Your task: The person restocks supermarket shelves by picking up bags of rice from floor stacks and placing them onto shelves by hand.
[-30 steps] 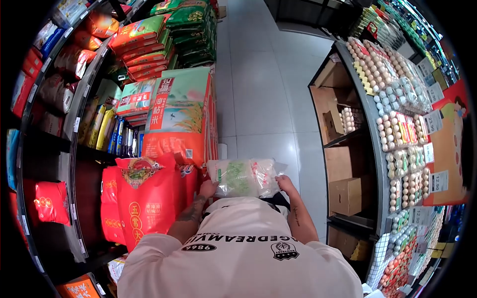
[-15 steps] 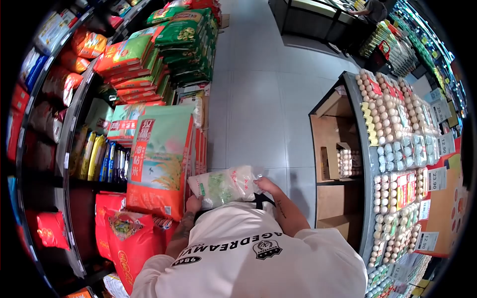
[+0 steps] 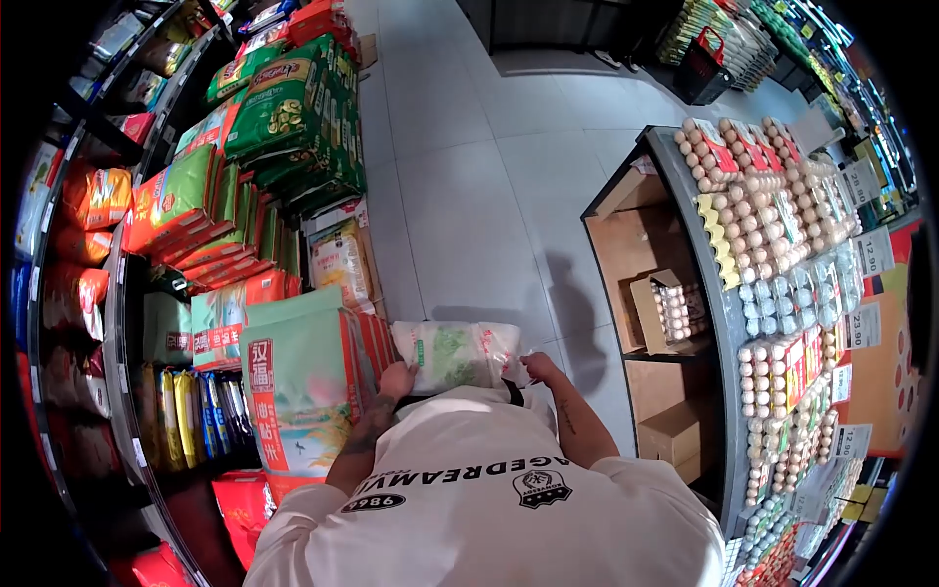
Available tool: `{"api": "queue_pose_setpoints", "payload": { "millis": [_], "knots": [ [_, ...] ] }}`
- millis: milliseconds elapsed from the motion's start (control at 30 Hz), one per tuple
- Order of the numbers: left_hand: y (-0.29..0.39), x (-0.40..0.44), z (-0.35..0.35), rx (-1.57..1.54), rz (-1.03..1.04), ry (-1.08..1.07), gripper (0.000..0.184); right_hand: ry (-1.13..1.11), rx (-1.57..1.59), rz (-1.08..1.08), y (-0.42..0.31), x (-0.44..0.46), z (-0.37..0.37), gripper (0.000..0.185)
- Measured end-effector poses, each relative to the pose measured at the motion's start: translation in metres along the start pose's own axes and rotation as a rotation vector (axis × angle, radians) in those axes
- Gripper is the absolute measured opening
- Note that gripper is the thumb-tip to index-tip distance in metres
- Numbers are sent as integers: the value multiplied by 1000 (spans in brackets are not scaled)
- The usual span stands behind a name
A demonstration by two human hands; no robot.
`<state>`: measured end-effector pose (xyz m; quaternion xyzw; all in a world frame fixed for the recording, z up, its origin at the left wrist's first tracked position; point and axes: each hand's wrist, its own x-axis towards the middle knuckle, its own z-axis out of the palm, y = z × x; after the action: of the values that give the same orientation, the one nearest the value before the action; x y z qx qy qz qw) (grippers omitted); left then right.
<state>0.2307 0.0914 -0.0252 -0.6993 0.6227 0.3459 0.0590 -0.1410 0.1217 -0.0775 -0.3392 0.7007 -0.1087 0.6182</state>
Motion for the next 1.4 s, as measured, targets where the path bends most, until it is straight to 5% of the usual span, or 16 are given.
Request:
{"api": "queue_pose_setpoints", "payload": {
  "millis": [133, 300, 400, 500, 733, 1067, 1233, 1400],
  "knots": [
    [-7, 90, -42, 2, 104, 3, 50, 136, 13, 6, -62, 34, -5, 32],
    [-49, 166, -76, -200, 51, 17, 54, 224, -349, -469, -162, 110, -18, 40],
    [-68, 191, -96, -283, -76, -1, 54, 211, -271, -437, -203, 131, -6, 37],
    [-78, 197, -117, -404, -122, 91, 52, 138, -100, -149, -256, 165, -3, 39],
    [-98, 259, -153, -423, -359, 70, 52, 13, -308, -456, -397, 286, 11, 38],
    [36, 394, -312, -333, -351, 355, 56, 180, -453, -612, -594, 371, -79, 39],
    [97, 449, -391, -685, -328, 250, 57, 233, -377, -553, -709, 379, -143, 42],
    [86, 552, -389, -671, -227, 192, 57, 315, -345, -478, -778, 403, -171, 42]
  ]
}}
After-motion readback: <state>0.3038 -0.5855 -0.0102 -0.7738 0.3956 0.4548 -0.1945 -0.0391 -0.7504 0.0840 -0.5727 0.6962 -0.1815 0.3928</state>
